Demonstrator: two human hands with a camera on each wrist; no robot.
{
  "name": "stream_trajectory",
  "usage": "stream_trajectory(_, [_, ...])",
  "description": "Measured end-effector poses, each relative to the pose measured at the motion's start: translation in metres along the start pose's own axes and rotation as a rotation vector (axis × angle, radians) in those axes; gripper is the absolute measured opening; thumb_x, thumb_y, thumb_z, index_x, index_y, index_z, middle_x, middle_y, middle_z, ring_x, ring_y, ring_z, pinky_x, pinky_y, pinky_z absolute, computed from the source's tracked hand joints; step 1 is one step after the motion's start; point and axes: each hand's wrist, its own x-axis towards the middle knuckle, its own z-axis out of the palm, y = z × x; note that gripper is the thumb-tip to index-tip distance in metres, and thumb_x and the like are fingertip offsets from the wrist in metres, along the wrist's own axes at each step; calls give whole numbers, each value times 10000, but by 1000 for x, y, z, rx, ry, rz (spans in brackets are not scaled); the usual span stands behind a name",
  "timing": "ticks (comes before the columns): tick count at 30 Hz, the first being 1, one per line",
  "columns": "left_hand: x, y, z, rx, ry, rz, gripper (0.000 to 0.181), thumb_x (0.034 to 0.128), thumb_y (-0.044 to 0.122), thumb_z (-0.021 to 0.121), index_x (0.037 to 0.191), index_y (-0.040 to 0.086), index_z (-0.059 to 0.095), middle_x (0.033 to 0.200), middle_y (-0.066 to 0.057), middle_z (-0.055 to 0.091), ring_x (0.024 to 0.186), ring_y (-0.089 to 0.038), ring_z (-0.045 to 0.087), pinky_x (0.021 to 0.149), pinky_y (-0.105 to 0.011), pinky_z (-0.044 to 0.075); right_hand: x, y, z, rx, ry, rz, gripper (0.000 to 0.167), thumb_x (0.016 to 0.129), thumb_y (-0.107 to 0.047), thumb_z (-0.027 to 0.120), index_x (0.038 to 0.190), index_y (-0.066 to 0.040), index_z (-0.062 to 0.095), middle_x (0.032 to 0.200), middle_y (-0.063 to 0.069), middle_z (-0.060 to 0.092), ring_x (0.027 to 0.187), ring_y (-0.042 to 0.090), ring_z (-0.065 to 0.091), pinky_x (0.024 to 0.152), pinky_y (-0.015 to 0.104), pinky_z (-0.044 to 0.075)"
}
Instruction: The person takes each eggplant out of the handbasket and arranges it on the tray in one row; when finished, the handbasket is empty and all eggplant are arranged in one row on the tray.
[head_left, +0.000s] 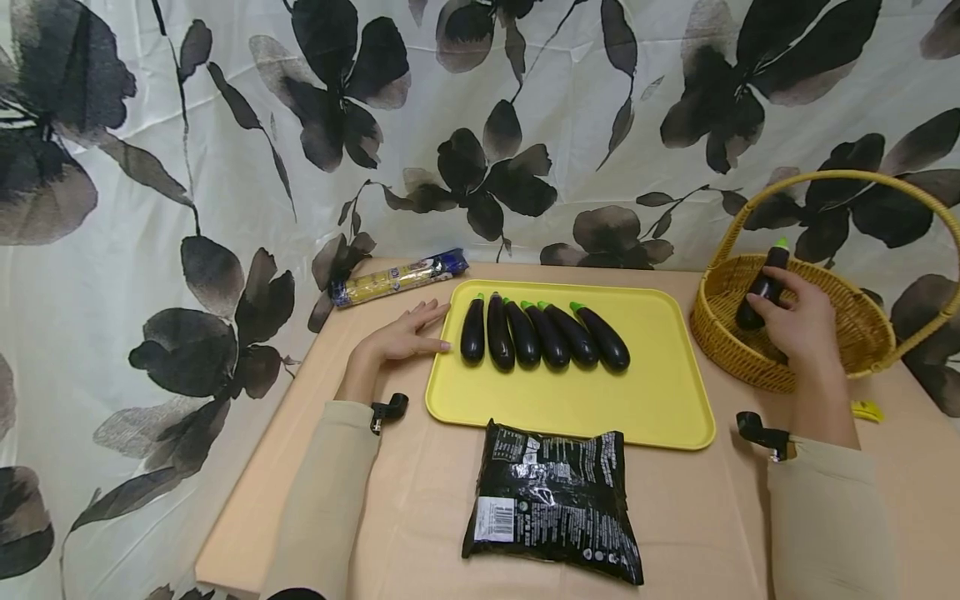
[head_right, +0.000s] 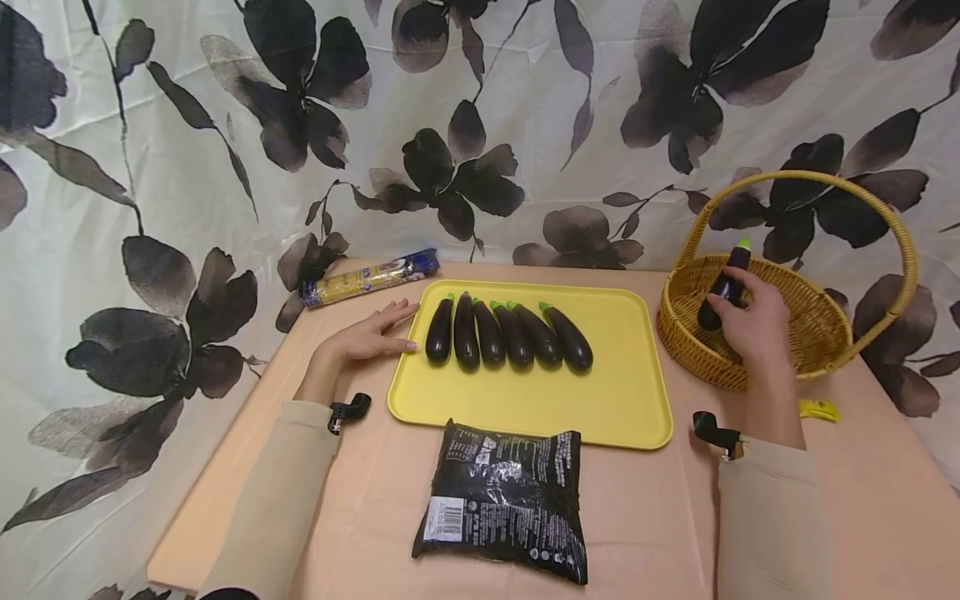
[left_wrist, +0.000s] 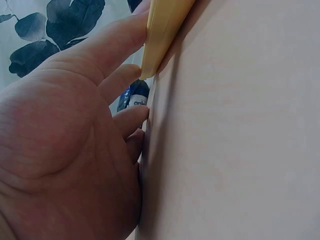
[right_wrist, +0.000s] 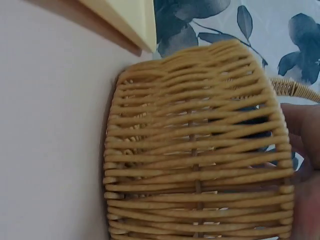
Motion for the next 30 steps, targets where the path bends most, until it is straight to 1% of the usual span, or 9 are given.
stream_trajectory(2, [0, 1, 0, -5, 0, 2, 915, 928, 564, 730, 1668, 294, 265, 1771, -73, 48, 1638, -298, -60, 1324, -545, -67, -3, -4, 1, -19, 33, -20, 627, 1058, -458, 530, 1642, -349, 327, 1717, 172, 228, 1462, 473, 433, 938, 317, 607])
stream_trajectory(4, [-1, 1, 0, -6, 2, 1, 914, 928, 567, 729, 1668, 297, 265, 1771, -69, 50, 1639, -291, -59, 1326, -534, -67, -5, -8, 1, -31, 63, -48, 614, 1054, -450, 544, 1631, -358, 353, 1701, 176, 260, 1429, 466, 459, 766, 121, 519])
stream_trajectory(6, [-1, 1, 0, -6, 3, 1, 914, 929, 568, 727, 1668, 294, 265, 1771, -72, 52, 1639, -294, -57, 1326, -535, -68, -8, -12, 1, -30, 83, -69, 600, 1050, -444, 559, 1617, -378, 375, 1700, 155, 271, 1402, 449, 464, 667, 24, 401])
stream_trajectory(10, [-1, 1, 0, -5, 3, -1, 914, 928, 567, 728, 1668, 295, 266, 1771, -70, 51, 1639, -290, -58, 1326, -531, -69, -13, -22, 0, -12, 86, -105, 574, 1038, -436, 593, 1584, -423, 417, 1715, 65, 275, 1381, 385, 460, 674, -4, 412])
stream_trajectory(12, [-1, 1, 0, -5, 2, 0, 913, 929, 563, 729, 1668, 291, 266, 1771, -74, 50, 1639, -292, -59, 1325, -534, -70, -17, -29, 0, -2, 71, -119, 571, 1037, -434, 598, 1580, -431, 422, 1716, 43, 281, 1401, 387, 443, 702, 9, 419])
stream_trajectory(17, [0, 0, 0, 10, 0, 3, 916, 932, 560, 728, 1670, 283, 262, 1769, -89, 49, 1637, -309, -57, 1323, -544, -69, -26, -45, 6, 8, 55, -195, 565, 1046, -372, 609, 1588, -333, 455, 1640, 127, 373, 1383, 409, 439, 725, -5, 407])
stream_trajectory(22, [1, 0, 0, 15, -4, 1, 918, 932, 565, 724, 1671, 284, 256, 1769, -87, 47, 1637, -313, -56, 1322, -554, -65, -28, -50, 15, 7, 42, -273, 543, 1045, -296, 633, 1570, -271, 496, 1563, 170, 423, 1311, 363, 485, 718, -34, 413])
stream_trajectory(26, [1, 0, 0, 7, -6, -3, 916, 931, 569, 724, 1670, 296, 256, 1771, -75, 48, 1638, -298, -58, 1324, -544, -65, -26, -50, 21, -7, -11, -320, 541, 1045, -267, 640, 1567, -235, 501, 1554, 191, 437, 1315, 399, 487, 713, -31, 401])
stream_trajectory(30, [1, 0, 0, 9, -3, 2, 916, 932, 559, 727, 1670, 287, 258, 1770, -84, 47, 1638, -305, -56, 1323, -544, -70, -23, -51, 27, -44, -103, -345, 548, 1046, -293, 641, 1569, -216, 496, 1557, 225, 431, 1349, 464, 460, 710, -8, 374])
